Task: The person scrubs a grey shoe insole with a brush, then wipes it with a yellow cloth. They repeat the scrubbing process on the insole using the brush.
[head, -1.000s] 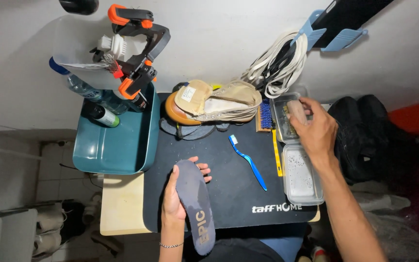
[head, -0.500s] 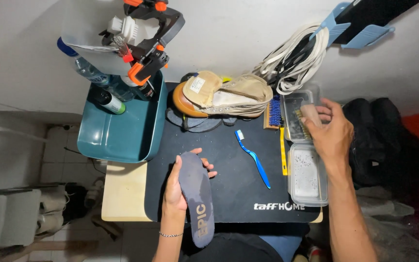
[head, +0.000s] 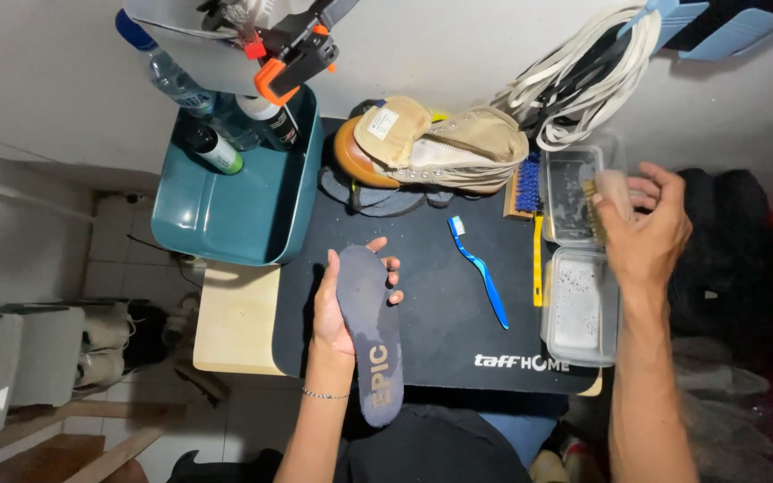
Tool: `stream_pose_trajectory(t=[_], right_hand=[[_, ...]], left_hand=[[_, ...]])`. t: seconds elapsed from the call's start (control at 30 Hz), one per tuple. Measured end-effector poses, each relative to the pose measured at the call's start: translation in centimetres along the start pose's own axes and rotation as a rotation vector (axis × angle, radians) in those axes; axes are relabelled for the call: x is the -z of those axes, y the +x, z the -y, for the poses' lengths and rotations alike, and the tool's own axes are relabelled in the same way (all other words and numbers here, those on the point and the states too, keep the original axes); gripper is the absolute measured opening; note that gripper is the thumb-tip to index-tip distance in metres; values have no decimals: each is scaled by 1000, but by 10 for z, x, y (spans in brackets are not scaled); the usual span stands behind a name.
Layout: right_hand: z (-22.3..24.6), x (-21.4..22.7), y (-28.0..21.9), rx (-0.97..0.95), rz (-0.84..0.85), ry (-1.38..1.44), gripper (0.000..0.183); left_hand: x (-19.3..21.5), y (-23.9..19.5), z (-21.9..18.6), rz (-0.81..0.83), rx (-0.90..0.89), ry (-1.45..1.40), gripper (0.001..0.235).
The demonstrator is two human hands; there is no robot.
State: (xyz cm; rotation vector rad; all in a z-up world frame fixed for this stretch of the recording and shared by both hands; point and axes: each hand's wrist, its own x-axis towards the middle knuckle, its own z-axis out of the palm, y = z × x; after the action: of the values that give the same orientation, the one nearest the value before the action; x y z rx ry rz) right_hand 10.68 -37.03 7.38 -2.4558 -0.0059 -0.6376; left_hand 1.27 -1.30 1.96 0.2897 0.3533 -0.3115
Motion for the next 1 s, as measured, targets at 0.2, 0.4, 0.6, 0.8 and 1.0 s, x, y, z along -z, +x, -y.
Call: stream_pose_trajectory(t=[0.2, 0.4, 0.6, 0.8, 1.0], right_hand=[[7, 12, 5, -224, 27, 35, 66], [44, 12, -27, -277, 24, 397, 41], [167, -48, -99, -211, 247, 405, 45], [165, -101, -89, 93, 143, 219, 39], [163, -81, -96, 73, 185, 191, 40]], left_hand=[[-7, 17, 20, 88, 40, -53, 54], [-19, 38, 42, 100, 69, 6, 67], [8, 51, 62, 42, 54, 170, 74], [-11, 34, 56, -177, 22, 338, 88], [-31, 21, 51, -149, 105, 49, 74]])
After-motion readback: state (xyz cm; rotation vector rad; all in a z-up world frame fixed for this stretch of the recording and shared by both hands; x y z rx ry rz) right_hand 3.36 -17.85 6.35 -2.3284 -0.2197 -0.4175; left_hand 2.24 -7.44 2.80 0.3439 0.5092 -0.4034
